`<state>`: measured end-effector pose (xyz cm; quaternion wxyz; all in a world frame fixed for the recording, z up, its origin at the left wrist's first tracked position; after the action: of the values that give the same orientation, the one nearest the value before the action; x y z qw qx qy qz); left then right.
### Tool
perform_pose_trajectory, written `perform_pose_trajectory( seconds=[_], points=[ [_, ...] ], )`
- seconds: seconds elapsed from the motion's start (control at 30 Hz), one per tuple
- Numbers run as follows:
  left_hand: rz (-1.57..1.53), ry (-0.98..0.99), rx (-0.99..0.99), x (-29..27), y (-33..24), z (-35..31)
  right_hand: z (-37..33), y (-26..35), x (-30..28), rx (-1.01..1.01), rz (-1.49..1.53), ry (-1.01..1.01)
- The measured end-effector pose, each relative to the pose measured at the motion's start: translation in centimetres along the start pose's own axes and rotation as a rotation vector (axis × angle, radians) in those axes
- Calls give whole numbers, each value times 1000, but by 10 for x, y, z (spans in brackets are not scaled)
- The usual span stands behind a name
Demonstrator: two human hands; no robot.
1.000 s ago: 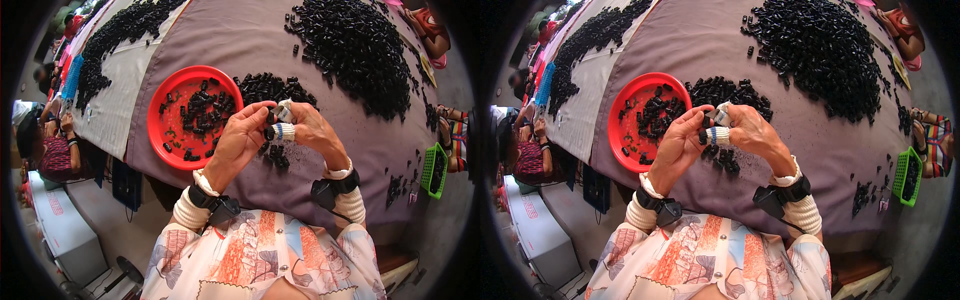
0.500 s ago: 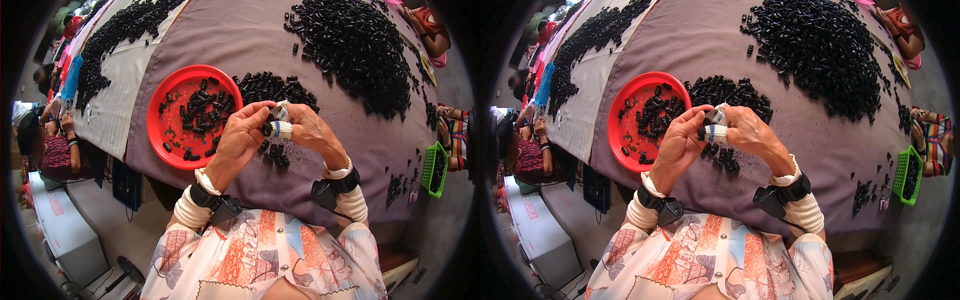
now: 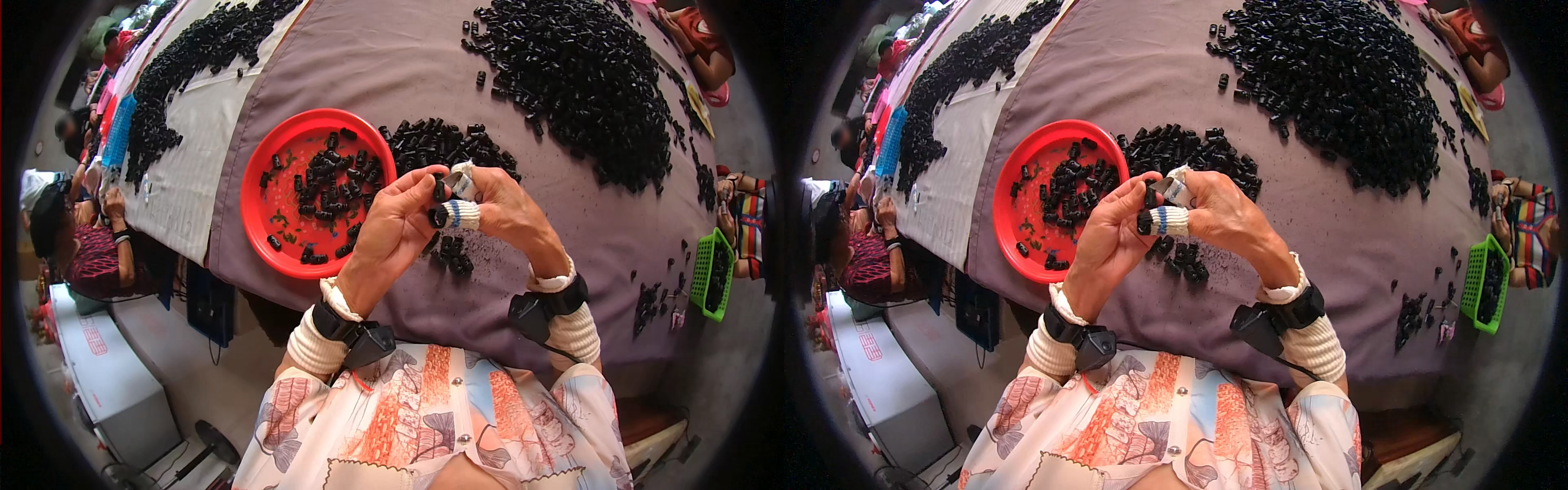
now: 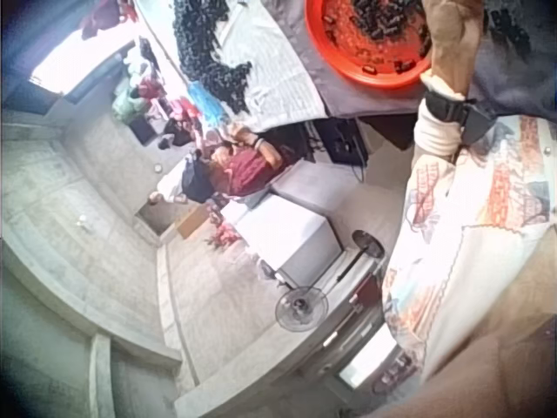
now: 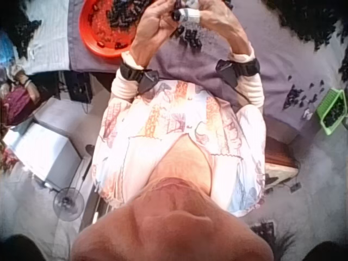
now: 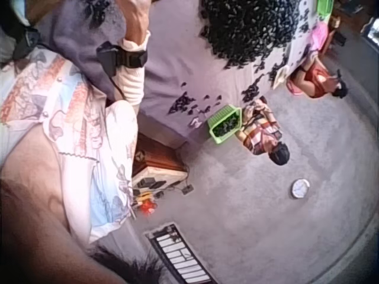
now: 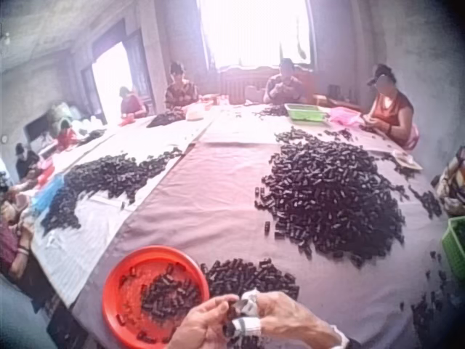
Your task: The worker is sorting small black plastic shoe components on a table in a manufacturing facility.
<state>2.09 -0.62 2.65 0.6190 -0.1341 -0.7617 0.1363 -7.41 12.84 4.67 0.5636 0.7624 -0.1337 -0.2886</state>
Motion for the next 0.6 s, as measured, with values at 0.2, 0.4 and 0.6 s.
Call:
perform_pose_trajectory(
  seconds=[0.2, 0.4, 0.6],
  points=[
    [3, 14, -1, 1, -1, -1, 0, 2, 0, -52, -65, -19],
    [58, -52, 16, 3, 2, 0, 0, 0, 1, -100, -27, 9],
    [146, -88, 48, 5, 1, 0, 1, -2, 2, -64, -33, 14]
  ],
)
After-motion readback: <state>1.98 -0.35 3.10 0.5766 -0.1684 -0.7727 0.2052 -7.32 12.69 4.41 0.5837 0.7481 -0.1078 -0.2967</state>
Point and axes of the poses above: each hand's wrist, its own z-axis towards the middle knuckle, its own x-axis out of the palm, y = z × x, the point moved 1 cm from there along z, towards the middle knuckle, and after that the axes turned 3 degrees about x, right-handed, at the moved point
